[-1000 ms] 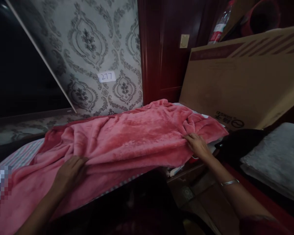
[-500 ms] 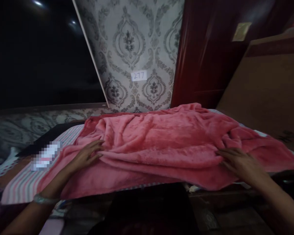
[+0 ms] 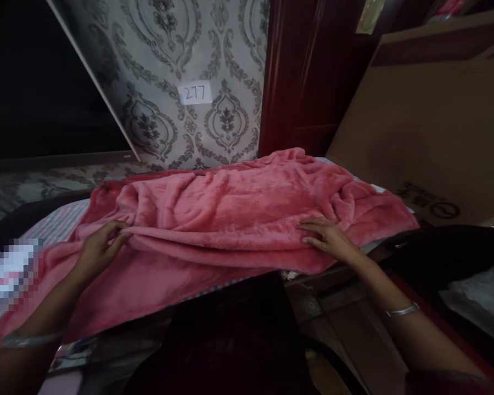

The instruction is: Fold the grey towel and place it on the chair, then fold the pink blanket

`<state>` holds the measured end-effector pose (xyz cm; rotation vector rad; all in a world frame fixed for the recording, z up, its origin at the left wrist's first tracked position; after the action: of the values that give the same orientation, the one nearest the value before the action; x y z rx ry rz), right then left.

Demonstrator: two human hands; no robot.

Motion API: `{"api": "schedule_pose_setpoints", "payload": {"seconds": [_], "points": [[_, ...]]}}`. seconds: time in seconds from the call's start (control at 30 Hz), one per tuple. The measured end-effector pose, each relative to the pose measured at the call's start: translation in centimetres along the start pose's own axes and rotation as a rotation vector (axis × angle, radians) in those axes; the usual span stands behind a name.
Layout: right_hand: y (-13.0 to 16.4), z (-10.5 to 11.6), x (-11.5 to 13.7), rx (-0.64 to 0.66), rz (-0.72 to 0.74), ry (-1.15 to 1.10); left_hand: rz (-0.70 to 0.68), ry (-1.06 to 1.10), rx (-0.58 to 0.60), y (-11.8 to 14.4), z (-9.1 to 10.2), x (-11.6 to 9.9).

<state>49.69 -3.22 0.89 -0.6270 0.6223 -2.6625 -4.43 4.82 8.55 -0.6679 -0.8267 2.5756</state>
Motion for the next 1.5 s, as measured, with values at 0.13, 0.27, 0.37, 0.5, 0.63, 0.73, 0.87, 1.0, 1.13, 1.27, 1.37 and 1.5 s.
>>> {"api": "schedule_pose_setpoints", "payload": {"seconds": [0.13, 0.27, 0.37, 0.5, 0.63, 0.73, 0.87, 1.0, 1.13, 1.27, 1.37, 1.5], "points": [[0.0, -0.1, 0.4, -0.039, 0.016, -0.039, 0.018, -0.040, -0.037, -0.3, 0.4, 0.3], [-0.4, -0.3, 1.0, -0.070, 0.063, -0.053, -0.025, -0.066, -0.086, -0.6, 0.7, 0.0], [-0.9, -0.4, 1.3, -0.090, 0.065, -0.013, -0.055, -0.062, -0.114, -0.7, 1.0, -0.1], [-1.1, -0.4, 1.0, -0.106, 0.042, 0.004, -0.085, -0.077, -0.127, -0.5, 1.0, 0.3], [-0.5, -1.1, 0.8, -0.064, 0.083, 0.026, -0.126, -0.095, -0.103, -0.2, 0.4, 1.0], [-0.4, -1.6, 0.7, -0.074, 0.065, 0.086, -0.170, -0.098, -0.075, 0.0, 0.1, 0.9], [-0.9, 0.2, -0.3, -0.254, -0.102, 0.157, -0.213, -0.101, -0.025, 0.0, 0.0, 0.2], [-1.5, 3.6, -1.4, -0.509, -0.223, 0.157, -0.138, -0.102, 0.007, -0.2, 0.0, 0.5], [-2.4, 3.1, -2.6, -0.436, -0.239, 0.116, -0.056, -0.101, 0.033, -0.5, -0.4, 0.9], [-3.0, 2.2, -3.4, -0.345, -0.232, 0.084, -0.040, -0.101, 0.065, -0.8, -1.0, 0.9], [-3.4, 2.4, -3.2, -0.301, -0.182, 0.065, -0.053, -0.101, 0.091, -0.8, -1.3, 1.0], [-3.3, 2.1, -2.4, -0.192, -0.085, 0.005, -0.049, -0.130, 0.101, -0.6, -1.4, 1.6]]}}
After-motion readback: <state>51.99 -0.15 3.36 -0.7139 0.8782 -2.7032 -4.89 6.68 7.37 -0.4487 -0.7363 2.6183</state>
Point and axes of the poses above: each hand's wrist, its own y-axis away from the middle knuckle, its own z-axis out of the back of the hand, x = y × z, the point moved 9 cm from there along -y, towards the middle knuckle, and after that the axes turned 10 degrees about -x, right-handed, at the moved point
